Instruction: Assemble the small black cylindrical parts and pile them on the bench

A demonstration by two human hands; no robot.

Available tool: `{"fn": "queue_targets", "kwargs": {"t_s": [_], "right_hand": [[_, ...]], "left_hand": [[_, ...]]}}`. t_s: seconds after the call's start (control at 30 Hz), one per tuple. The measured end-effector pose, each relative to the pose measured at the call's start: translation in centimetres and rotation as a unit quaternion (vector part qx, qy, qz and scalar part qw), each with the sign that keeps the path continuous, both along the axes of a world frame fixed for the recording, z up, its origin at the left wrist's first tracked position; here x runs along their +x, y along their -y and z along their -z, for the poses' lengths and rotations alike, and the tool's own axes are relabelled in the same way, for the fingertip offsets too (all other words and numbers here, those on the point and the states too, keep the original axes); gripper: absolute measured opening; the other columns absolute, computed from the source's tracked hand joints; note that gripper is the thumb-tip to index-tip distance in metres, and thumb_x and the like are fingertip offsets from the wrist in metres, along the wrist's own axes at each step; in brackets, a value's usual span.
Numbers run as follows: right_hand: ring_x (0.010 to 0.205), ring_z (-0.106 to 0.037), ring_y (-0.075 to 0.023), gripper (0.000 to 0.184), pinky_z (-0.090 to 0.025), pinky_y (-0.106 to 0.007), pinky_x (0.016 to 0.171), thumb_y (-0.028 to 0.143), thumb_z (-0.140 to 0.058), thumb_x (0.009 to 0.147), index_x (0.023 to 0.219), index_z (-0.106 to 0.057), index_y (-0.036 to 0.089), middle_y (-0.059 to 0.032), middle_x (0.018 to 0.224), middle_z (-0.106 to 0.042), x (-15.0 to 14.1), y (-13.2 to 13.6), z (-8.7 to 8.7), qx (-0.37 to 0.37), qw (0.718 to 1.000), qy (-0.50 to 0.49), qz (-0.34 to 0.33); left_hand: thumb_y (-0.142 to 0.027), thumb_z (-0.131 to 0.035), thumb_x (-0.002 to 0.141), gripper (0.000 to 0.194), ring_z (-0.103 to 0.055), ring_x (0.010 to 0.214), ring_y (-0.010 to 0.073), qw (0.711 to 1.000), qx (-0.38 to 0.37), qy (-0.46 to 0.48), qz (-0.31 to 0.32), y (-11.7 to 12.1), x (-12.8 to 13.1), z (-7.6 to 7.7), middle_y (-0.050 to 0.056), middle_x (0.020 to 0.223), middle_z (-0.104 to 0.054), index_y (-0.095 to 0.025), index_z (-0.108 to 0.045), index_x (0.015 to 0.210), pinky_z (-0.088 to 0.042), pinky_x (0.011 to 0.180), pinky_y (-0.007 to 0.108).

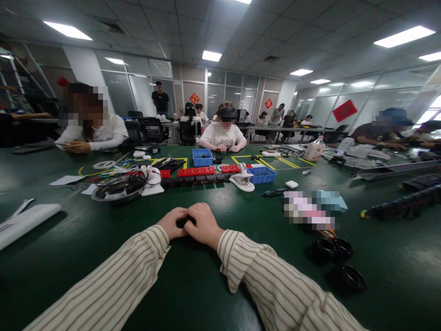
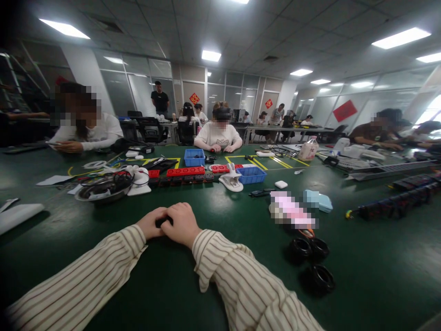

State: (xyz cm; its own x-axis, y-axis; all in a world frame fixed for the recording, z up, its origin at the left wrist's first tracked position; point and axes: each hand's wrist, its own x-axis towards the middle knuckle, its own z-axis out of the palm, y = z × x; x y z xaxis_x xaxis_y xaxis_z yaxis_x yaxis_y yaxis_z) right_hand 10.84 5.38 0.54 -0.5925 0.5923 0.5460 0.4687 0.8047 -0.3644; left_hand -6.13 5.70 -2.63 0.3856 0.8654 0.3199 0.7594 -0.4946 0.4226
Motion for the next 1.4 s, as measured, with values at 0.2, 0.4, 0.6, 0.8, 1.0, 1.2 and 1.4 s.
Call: {"fn": "queue_targets", "kwargs": {"t_s": [0.2, 0.4, 0.6, 0.8, 1.0, 1.2, 1.4], "right_hand": [[0.092, -0.05, -0.0181, 0.017, -0.033, -0.032, 0.087, 0.026, -0.057, 0.078, 0.094, -0.055, 0.019, -0.0028, 0.094, -0.058, 0.3, 0.3, -0.2, 0.011, 1.0, -0.012, -0.025], [0.092, -0.049, -0.0206, 0.034, -0.036, -0.034, 0.081, 0.043, -0.059, 0.079, 0.099, -0.051, 0.017, -0.005, 0.096, -0.055, 0.3, 0.1, 0.0, 0.003, 0.999, -0.011, 0.052], [0.088, -0.048, -0.0234, 0.037, -0.036, -0.038, 0.078, 0.052, -0.057, 0.077, 0.09, -0.051, 0.017, -0.007, 0.09, -0.053, -0.3, 0.5, -0.2, 0.015, 0.99, 0.033, 0.134], [0.088, -0.047, -0.0208, 0.024, -0.035, -0.035, 0.079, 0.039, -0.064, 0.074, 0.084, -0.055, 0.019, -0.0041, 0.087, -0.054, -0.1, 0.3, 0.0, 0.02, 0.995, 0.022, 0.092], [0.087, -0.05, -0.0172, 0.021, -0.039, -0.03, 0.081, 0.014, -0.056, 0.073, 0.094, -0.055, 0.017, -0.0031, 0.091, -0.057, 0.0, 0.0, 0.1, -0.01, 1.0, -0.001, 0.009], [0.102, -0.049, -0.0201, 0.036, -0.04, -0.032, 0.09, 0.027, -0.056, 0.078, 0.111, -0.049, 0.014, -0.0093, 0.108, -0.053, -0.4, 0.4, 0.4, -0.044, 0.998, -0.036, 0.02], [0.101, -0.053, -0.0243, 0.049, -0.035, -0.043, 0.096, 0.039, -0.051, 0.084, 0.121, -0.041, 0.009, -0.0128, 0.105, -0.057, -0.8, 0.9, 0.2, -0.064, 0.99, -0.02, 0.121]], "left_hand": [[-0.034, -0.069, 0.057, 0.05, -0.054, 0.102, 0.0278, 0.999, 0.022, -0.019, -0.023, -0.7, 0.0, 0.8, 0.009, 0.108, -0.06, -0.016, -0.059, 0.103, -0.041, 0.093, 0.04], [-0.039, -0.069, 0.057, 0.045, -0.055, 0.087, 0.0277, 0.997, 0.041, -0.055, -0.045, -0.5, 0.5, 0.9, 0.009, 0.091, -0.059, -0.015, -0.058, 0.093, -0.043, 0.083, 0.043], [-0.029, -0.065, 0.057, 0.027, -0.054, 0.087, 0.0248, 0.996, 0.051, -0.054, -0.039, -0.1, 0.7, 0.4, 0.006, 0.089, -0.057, -0.018, -0.06, 0.082, -0.043, 0.085, 0.038], [-0.03, -0.065, 0.061, 0.03, -0.053, 0.088, 0.0247, 0.998, 0.046, -0.04, -0.007, -0.2, -0.1, 0.1, 0.006, 0.091, -0.058, -0.017, -0.064, 0.088, -0.045, 0.083, 0.036], [-0.027, -0.061, 0.065, 0.03, -0.054, 0.098, 0.026, 0.999, 0.028, -0.04, 0.001, -0.7, -0.6, 0.8, 0.008, 0.101, -0.061, -0.018, -0.065, 0.094, -0.043, 0.09, 0.037], [-0.025, -0.066, 0.058, 0.039, -0.057, 0.096, 0.0281, 0.997, 0.013, -0.062, -0.038, -0.5, 0.3, 0.3, 0.01, 0.102, -0.062, -0.016, -0.062, 0.096, -0.042, 0.09, 0.04], [-0.021, -0.058, 0.067, 0.021, -0.057, 0.093, 0.0289, 0.993, 0.004, -0.069, -0.098, 0.5, 1.9, -0.7, 0.013, 0.095, -0.062, -0.014, -0.063, 0.085, -0.042, 0.088, 0.042]]}}
